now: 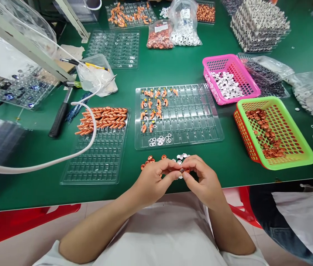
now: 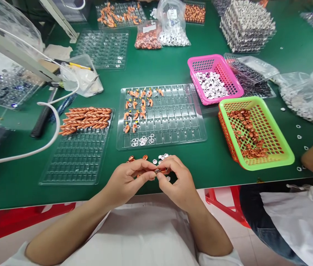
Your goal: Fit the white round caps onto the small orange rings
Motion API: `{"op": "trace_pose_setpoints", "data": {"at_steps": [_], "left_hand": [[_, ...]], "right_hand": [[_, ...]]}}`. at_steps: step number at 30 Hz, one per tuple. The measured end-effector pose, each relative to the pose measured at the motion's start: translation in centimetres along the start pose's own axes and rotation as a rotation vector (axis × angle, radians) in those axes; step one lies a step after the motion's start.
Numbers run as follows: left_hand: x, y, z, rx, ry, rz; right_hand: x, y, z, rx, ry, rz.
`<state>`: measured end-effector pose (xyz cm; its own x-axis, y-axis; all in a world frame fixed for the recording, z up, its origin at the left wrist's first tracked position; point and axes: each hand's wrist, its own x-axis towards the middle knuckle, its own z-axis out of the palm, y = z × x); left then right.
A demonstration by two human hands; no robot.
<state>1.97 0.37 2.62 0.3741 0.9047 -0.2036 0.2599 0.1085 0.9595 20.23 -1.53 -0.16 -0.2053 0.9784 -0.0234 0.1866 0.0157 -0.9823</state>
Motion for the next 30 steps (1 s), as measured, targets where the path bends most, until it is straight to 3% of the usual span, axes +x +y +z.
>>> {"op": "trace_pose_setpoints", "data": {"at_steps": [7, 14, 23, 30], "left_hand": [[-0.1, -0.2, -0.2, -0.097, -0.026, 0.013], [-0.2, -0.9, -0.2, -0.065, 0.043, 0.054], [-0.7, -1.0, 0.2, 0.130, 0.099, 0.367], [-0.8, -1.5, 0.8, 0.142, 0.155, 0.390]], "right_hand": [[0.2, -0.2, 0.0, 0.020, 0.011, -0.009], [0.3, -0.5, -0.1, 0.064, -0.035, 0.030], [0.6, -0.4, 0.2, 0.282, -0.096, 0.086], [0.9, -0.1, 0.6, 0.298, -0.080, 0.105]]}}
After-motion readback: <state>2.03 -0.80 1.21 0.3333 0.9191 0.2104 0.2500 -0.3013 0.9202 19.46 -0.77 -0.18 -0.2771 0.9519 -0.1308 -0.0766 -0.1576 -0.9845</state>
